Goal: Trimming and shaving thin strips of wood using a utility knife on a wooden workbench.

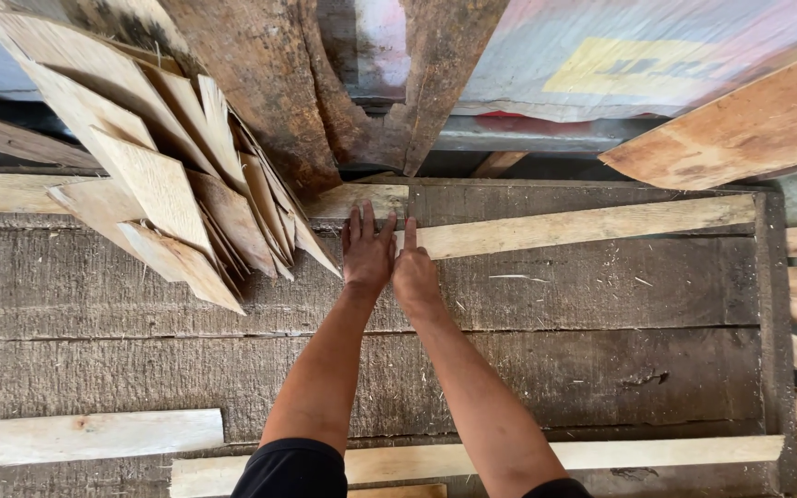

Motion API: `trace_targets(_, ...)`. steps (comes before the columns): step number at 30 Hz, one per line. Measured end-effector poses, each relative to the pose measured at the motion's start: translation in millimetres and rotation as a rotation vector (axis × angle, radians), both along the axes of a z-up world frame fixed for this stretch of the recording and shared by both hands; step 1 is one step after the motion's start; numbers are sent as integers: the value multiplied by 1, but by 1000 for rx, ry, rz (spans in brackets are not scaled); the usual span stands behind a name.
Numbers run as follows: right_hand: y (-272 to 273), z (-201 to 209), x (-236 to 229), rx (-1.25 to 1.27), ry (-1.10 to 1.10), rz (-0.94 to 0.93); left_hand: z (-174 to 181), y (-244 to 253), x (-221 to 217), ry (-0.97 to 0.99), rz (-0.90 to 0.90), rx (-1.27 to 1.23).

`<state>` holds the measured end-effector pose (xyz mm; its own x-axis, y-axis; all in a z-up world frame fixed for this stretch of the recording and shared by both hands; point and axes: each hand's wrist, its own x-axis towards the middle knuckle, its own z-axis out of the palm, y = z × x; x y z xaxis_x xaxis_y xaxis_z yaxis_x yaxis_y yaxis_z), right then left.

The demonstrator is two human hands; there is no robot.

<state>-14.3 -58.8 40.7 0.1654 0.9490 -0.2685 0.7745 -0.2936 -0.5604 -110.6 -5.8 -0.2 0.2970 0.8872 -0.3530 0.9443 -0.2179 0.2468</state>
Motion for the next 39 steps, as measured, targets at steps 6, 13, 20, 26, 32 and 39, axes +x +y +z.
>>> trace_targets(6,-10,33,-7,-229,80,-60,0,1,0,-29,17,-20)
trace_targets(13,-7,23,7,-122,152,-141,-5,-2,-2,-14,4,32)
trace_targets(20,31,5,21,21,12,-64,-5,0,-2,-14,2,32)
trace_targets(26,39,9,19,-7,26,-76,-8,-1,-4,-57,14,54)
trace_targets(32,42,7,17,-13,35,-73,0,0,-4,-42,19,29)
trace_targets(39,41,9,15,-16,51,-53,0,1,-2,-14,10,-19)
